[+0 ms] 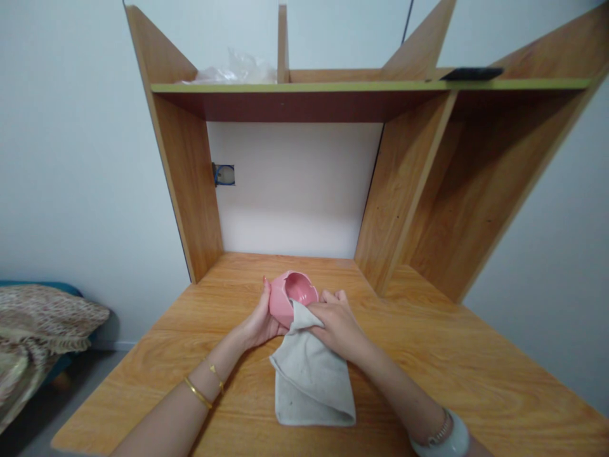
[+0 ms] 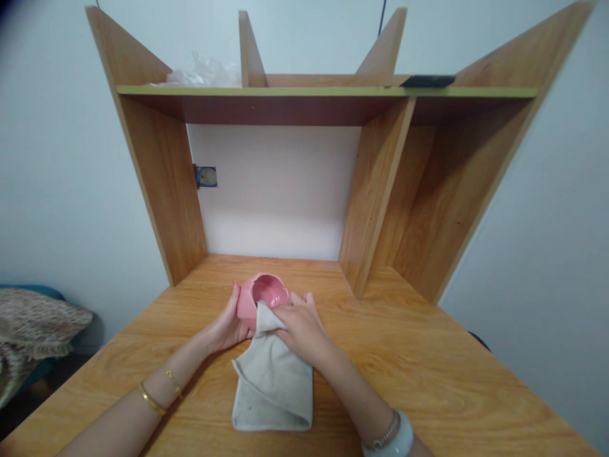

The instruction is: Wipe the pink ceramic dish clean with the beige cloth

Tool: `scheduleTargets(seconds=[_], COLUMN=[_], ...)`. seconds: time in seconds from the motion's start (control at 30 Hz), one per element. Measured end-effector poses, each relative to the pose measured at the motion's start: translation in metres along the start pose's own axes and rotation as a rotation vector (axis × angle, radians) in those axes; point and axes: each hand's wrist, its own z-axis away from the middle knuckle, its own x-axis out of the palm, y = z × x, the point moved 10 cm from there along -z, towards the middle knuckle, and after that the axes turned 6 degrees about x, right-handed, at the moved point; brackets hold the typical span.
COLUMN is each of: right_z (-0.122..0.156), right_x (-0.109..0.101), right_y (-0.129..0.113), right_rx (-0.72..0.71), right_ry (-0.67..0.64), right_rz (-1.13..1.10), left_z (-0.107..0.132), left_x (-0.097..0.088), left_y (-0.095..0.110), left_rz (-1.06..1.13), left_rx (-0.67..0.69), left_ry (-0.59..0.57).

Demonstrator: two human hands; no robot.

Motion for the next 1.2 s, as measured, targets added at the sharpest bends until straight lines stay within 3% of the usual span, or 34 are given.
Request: scheduleTargets(seconds=[0.1, 0.17, 0.27, 0.43, 0.53, 0.67, 0.83, 1.07, 1.2], right_z=[-0.001, -0.001, -0.001, -0.001, -0.001, -0.002, -0.003, 0.0, 0.002], right_x=[0.002, 0.001, -0.002, 0.002, 0.005, 0.006, 0.005, 0.001, -0.001], right_y=[0.015, 0.029, 0.043, 0.039, 0.034, 0.022, 0.006, -0.005, -0.005], right_rx=[0.102, 0.199, 0.303, 0.299, 0.305, 0.226, 0.07, 0.023, 0.033], right_ry=[0.056, 0.115, 0.185, 0.17, 0.129, 0.059, 0.004, 0.004, 0.014], right_rz=[-0.128, -0.211, -0.359, -0.545, -0.455, -0.247, -0.075, -0.019, -0.071], left_z=[0.002, 0.002, 0.002, 0.008, 0.006, -0.002, -0.006, -0.005, -0.003], left_x=[0.018, 0.025, 0.021, 0.011, 0.005, 0.0, -0.006, 0.0, 0.009], left_y=[-0.005, -0.005, -0.002, 0.015, 0.016, 0.003, 0.011, 0.006, 0.006], left_rz=[0.038, 0.045, -0.015, -0.103, -0.088, 0.01, 0.136, 0.168, 0.159], left_rx=[-0.036, 0.002, 0.09, 0.235, 0.244, 0.152, 0.228, 0.158, 0.118], left_ry=[-0.139, -0.168, -0.067, 0.113, 0.147, 0.138, 0.175, 0.152, 0.067])
